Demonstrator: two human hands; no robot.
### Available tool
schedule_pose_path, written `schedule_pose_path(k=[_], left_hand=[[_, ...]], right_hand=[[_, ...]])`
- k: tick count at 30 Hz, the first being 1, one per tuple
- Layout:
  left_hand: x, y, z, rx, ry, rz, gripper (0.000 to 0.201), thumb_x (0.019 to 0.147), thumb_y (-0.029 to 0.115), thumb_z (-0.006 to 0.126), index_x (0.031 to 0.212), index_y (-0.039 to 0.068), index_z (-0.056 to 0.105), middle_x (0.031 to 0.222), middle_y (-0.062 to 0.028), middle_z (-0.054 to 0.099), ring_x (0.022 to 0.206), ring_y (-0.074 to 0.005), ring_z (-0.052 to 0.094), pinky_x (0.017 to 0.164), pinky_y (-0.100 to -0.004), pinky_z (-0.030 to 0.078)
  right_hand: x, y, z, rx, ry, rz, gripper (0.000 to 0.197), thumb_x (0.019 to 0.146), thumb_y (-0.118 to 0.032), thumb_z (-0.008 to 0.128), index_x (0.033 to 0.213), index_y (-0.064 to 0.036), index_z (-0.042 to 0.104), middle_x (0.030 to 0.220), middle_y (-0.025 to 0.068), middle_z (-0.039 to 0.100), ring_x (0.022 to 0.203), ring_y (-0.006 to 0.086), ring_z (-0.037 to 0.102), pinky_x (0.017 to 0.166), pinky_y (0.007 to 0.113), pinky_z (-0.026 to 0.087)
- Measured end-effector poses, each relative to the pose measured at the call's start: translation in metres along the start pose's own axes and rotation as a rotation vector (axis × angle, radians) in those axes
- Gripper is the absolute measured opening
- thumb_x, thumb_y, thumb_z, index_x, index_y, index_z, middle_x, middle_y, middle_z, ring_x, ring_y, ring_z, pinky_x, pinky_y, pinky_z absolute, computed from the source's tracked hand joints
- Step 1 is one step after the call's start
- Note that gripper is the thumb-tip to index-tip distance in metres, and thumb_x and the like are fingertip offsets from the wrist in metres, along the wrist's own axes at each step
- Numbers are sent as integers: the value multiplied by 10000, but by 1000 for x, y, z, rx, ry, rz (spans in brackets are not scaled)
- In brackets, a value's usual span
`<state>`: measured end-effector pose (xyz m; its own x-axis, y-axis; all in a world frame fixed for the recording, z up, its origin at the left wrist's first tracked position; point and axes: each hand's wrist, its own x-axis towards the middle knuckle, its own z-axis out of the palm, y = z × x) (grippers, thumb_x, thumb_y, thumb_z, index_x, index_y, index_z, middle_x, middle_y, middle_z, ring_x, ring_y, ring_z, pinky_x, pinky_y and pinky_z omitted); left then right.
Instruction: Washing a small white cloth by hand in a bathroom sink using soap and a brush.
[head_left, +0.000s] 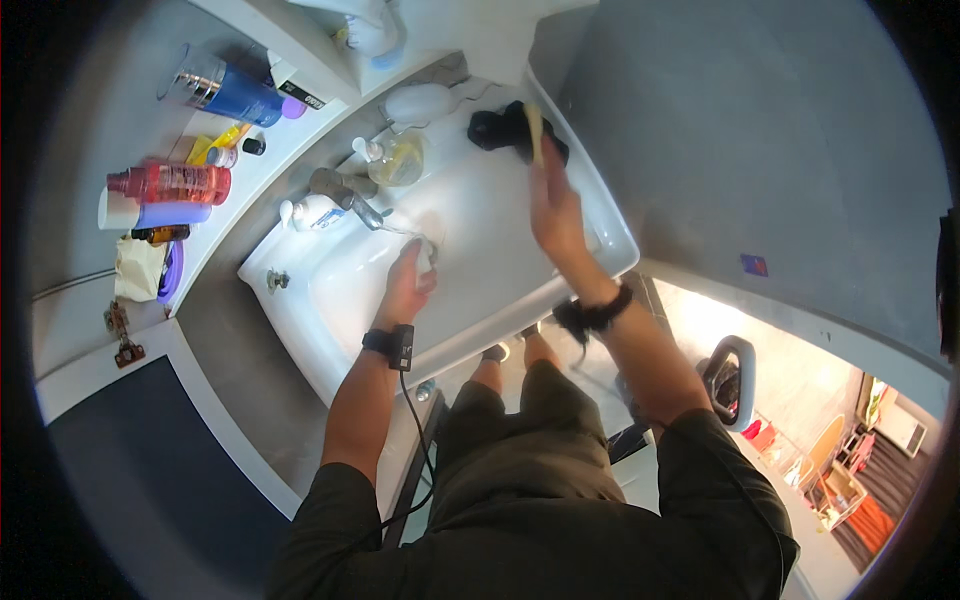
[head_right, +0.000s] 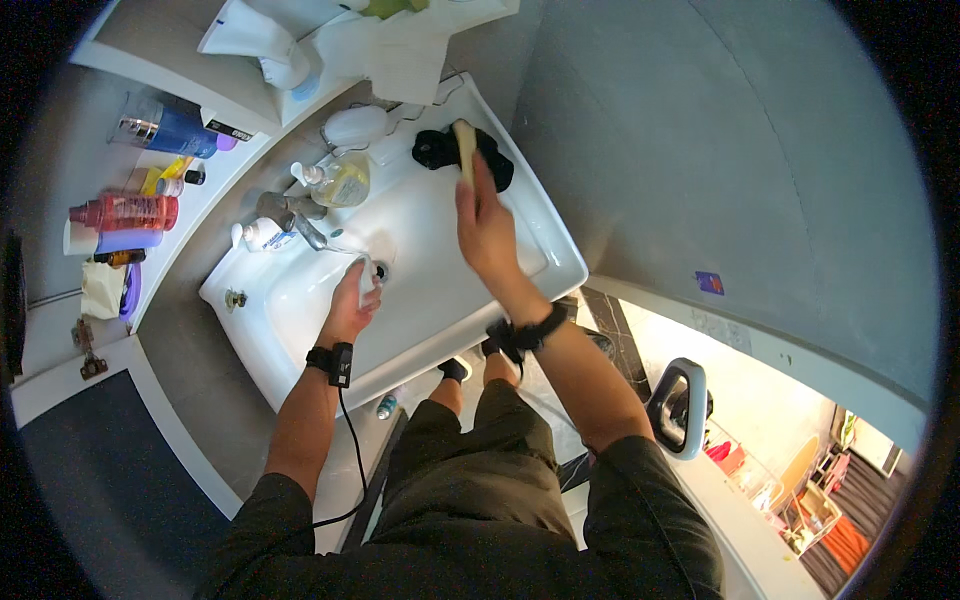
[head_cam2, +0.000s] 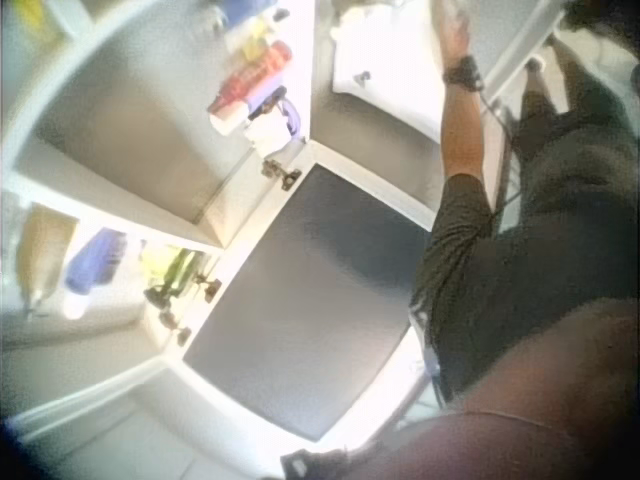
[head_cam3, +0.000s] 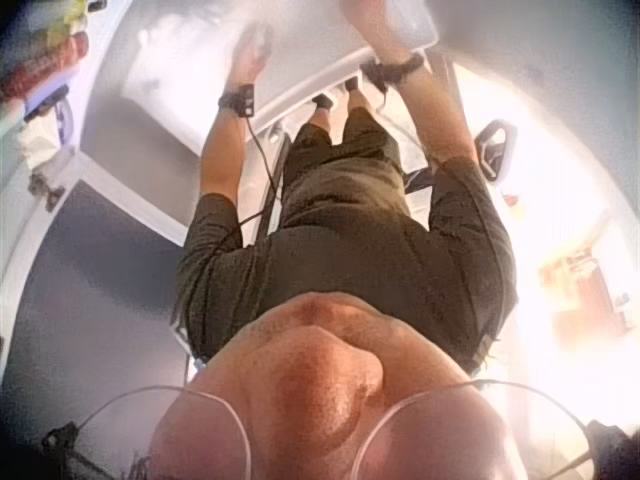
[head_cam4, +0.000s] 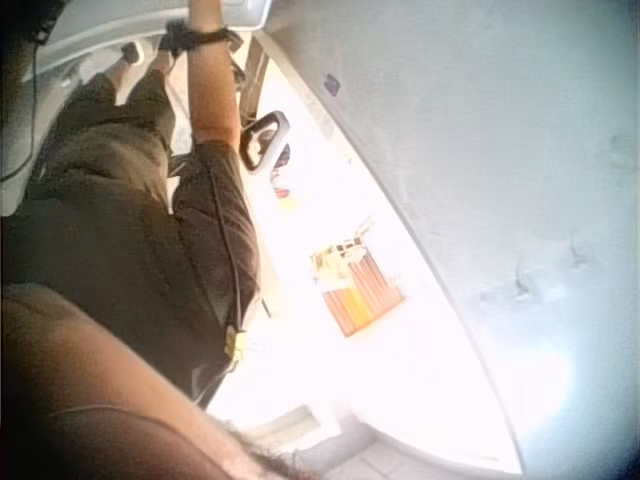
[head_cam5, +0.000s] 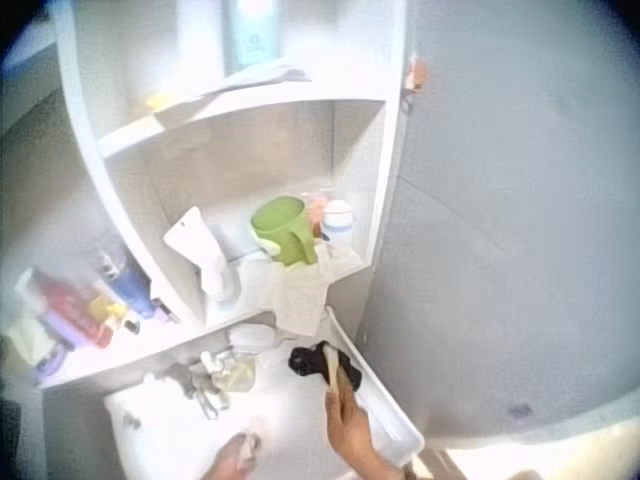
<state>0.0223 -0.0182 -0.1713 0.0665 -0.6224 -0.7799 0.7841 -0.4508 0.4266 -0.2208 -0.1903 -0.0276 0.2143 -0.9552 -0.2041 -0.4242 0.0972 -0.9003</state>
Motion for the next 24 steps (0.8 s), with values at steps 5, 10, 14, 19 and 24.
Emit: schedule_pose_path(k=[5, 10, 14, 19, 24], left_hand=[[-3, -5, 5, -99, 134, -26, 173, 996, 267, 623, 1103, 131, 616, 1015, -36, 628, 915, -220, 655, 767, -375, 562], [-9, -4, 14, -116, 8, 145, 335, 943, 69, 618, 1272, 52, 559, 1149, -101, 631, 1080, -277, 638, 949, -444, 550], [-3, -6, 2, -98, -74, 243, 382, 922, 8, 615, 1296, 25, 540, 1162, -139, 611, 1070, -278, 631, 947, -437, 559], [-16, -6, -5, -171, -52, 167, 355, 907, 22, 655, 1252, 29, 574, 1164, -95, 613, 1072, -237, 620, 950, -424, 559], [-20, -14, -14, -177, 63, 181, 313, 931, 76, 650, 1237, 46, 591, 1155, -73, 622, 1050, -193, 616, 904, -382, 556]], right_hand=[[91, -16, 35, -148, 284, -246, 559, 1041, -287, 497, 1467, 56, 381, 980, 314, 683, 873, 438, 697, 738, 451, 549], [134, -18, 67, -109, 319, -234, 528, 1031, -411, 497, 1142, 106, 513, 1124, 368, 634, 1098, 517, 595, 933, 520, 472], [153, -23, 94, -189, 526, -454, 478, 974, -209, 579, 606, 96, 604, 695, 312, 642, 723, 490, 646, 732, 530, 518], [169, -9, 108, -191, 327, -114, 835, 917, -331, 696, 1374, 132, 172, 1233, 393, 568, 1164, 531, 564, 1012, 516, 446], [177, 0, 107, -205, 265, -186, 960, 863, -368, 764, 1401, 116, 133, 1204, 364, 592, 968, 443, 669, 847, 441, 546]])
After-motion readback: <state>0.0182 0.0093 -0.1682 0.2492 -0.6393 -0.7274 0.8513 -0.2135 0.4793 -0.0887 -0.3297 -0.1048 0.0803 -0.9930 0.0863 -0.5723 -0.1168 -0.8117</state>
